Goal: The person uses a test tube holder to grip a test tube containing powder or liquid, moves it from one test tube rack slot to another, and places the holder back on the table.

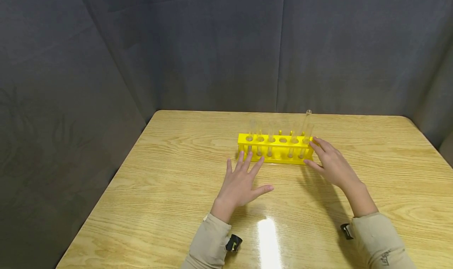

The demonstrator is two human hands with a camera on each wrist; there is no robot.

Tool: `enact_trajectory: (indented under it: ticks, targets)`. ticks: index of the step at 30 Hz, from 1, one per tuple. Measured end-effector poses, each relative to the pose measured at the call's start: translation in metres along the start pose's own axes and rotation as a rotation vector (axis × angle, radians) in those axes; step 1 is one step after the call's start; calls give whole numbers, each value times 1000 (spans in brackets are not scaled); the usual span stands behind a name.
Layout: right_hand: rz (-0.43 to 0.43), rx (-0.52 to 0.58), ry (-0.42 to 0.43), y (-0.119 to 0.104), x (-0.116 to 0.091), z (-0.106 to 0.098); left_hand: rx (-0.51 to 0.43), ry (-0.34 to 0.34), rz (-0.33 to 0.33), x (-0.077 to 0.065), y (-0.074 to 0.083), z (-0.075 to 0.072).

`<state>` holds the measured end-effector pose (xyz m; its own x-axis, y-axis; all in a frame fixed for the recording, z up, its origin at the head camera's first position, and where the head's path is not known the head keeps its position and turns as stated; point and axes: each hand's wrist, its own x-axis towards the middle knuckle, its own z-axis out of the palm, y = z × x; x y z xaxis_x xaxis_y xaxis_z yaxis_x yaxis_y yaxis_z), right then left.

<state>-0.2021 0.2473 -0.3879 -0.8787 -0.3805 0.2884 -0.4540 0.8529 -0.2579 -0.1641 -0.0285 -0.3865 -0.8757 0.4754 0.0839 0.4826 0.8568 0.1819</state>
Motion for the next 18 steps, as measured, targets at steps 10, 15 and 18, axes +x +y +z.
enact_trajectory:
  ticks: [10, 15, 18]
  targets:
    - [-7, 13, -14, 3, 2, 1, 9, 7, 2, 0, -1, 2]
    - [-3, 14, -15, 4, 1, 2, 10, -1, -3, 0, -1, 3]
    - [1, 16, -13, 4, 1, 2, 10, -4, -6, 0, -1, 2]
